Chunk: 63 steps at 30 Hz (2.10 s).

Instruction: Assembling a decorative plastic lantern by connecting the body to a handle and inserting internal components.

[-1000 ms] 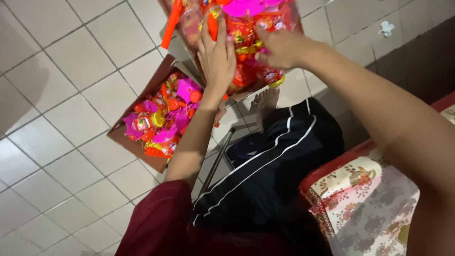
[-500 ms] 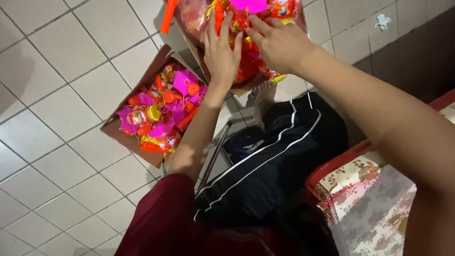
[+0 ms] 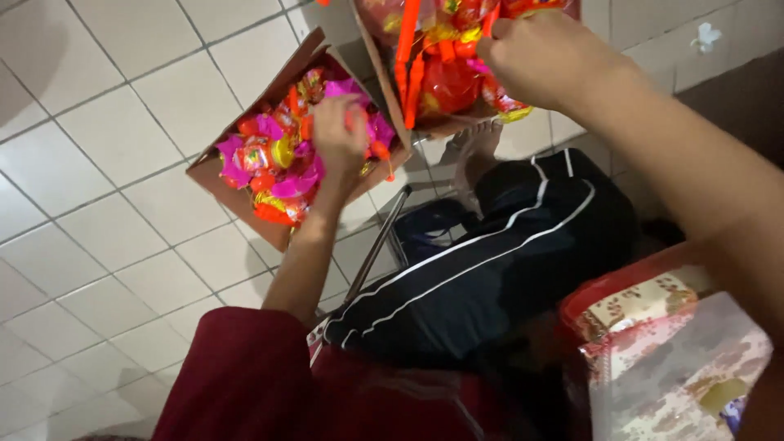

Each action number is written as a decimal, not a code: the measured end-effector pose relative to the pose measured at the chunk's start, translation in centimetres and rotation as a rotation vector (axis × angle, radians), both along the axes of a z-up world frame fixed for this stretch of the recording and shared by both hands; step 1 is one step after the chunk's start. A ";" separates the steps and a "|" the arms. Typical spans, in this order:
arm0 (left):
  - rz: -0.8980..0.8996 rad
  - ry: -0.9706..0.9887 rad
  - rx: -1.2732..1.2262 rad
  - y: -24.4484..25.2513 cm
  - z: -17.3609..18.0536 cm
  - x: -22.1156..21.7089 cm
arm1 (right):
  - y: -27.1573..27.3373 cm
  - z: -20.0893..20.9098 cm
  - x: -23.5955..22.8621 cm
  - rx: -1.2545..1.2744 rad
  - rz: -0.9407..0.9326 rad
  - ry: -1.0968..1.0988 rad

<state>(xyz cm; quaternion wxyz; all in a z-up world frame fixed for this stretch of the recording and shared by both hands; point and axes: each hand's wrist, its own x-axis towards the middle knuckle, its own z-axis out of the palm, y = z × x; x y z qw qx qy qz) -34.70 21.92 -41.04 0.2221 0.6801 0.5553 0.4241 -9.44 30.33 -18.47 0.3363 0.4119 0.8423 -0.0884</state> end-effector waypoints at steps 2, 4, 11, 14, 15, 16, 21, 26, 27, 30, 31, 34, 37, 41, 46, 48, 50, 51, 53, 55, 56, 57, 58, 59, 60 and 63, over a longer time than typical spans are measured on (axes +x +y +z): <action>0.018 0.113 -0.109 -1.6 -2.5 -3.4 | 0.3 -0.2 -1.7 -0.046 0.053 -0.038; -0.113 0.409 -0.487 -3.4 -5.9 -6.8 | 0.8 -1.3 -4.3 -0.235 0.103 0.032; -0.334 0.715 -1.023 -5.0 -9.3 -8.3 | -0.7 -11.4 -12.9 -0.107 0.415 0.341; -0.179 0.800 -0.698 -4.9 -12.1 -8.2 | -0.6 -13.7 -14.7 -0.059 0.425 0.277; -0.240 0.705 -0.899 -3.7 -10.3 -8.3 | -0.6 -14.1 -15.0 -0.046 0.426 0.267; -0.300 0.602 -1.097 -2.6 -8.5 -8.3 | -0.7 -14.5 -15.1 -0.034 0.428 0.256; -0.259 0.366 -0.819 -1.8 -6.5 -9.7 | -1.6 -13.2 -14.3 -0.084 0.407 0.139; -0.252 0.231 -0.631 -0.4 0.3 -10.7 | -2.3 -11.2 -13.2 -0.131 0.356 0.088; -0.243 0.132 -0.692 -0.2 1.7 -11.0 | -2.4 -10.5 -13.3 -0.160 0.357 0.074; -0.235 0.048 -0.613 -0.4 3.1 -11.8 | -3.1 -8.9 -13.4 -0.196 0.332 0.079; -0.238 0.061 -0.478 -0.4 3.2 -12.0 | -3.3 -8.2 -13.5 -0.209 0.304 0.095; -0.277 0.122 -0.667 0.4 5.4 -12.6 | -3.4 -4.7 -14.5 -0.255 0.217 0.135; -0.300 0.033 -0.751 1.4 12.4 -13.2 | -3.7 0.5 -16.6 -0.332 0.033 0.079; -0.346 -0.141 -0.663 1.6 20.8 -14.1 | -4.6 5.6 -17.5 -0.385 -0.086 0.237; -0.360 -0.559 -0.729 1.5 27.3 -13.8 | -6.5 10.4 -17.6 -0.508 -0.378 0.841; -0.397 -0.635 -0.638 1.4 30.1 -13.1 | -7.3 11.8 -16.4 -0.423 -0.351 0.885; -0.438 -0.708 -0.531 1.3 33.3 -12.1 | -8.0 14.2 -14.9 -0.325 -0.312 0.926; -0.480 -0.736 -0.419 1.3 35.0 -11.5 | -8.5 15.8 -13.9 -0.217 -0.300 0.996; -0.543 -0.762 -0.288 0.5 38.7 -10.1 | -10.0 18.9 -11.4 -0.079 -0.285 1.063; -0.622 -0.663 -0.113 -0.9 42.9 -8.3 | -11.9 22.0 -8.1 0.070 -0.430 1.230; -0.650 -0.663 -0.091 -0.4 42.9 -7.4 | -13.1 23.3 -6.0 0.107 -0.428 1.228; -0.847 -0.612 -0.076 0.0 42.8 -6.3 | -14.6 24.5 -3.8 0.181 -0.425 1.246; -1.042 -0.553 -0.061 0.4 42.7 -4.9 | -16.3 25.6 -1.6 0.256 -0.421 1.262; -1.082 -0.546 -0.044 -0.2 43.4 -2.5 | -17.6 26.4 0.0 0.301 -0.432 1.258; -1.142 -0.544 -0.055 -0.8 44.2 0.1 | -19.0 27.2 1.7 0.293 -0.402 1.393; -1.296 -0.566 -0.082 -3.3 46.6 8.1 | -24.5 28.3 7.2 0.406 -0.479 1.574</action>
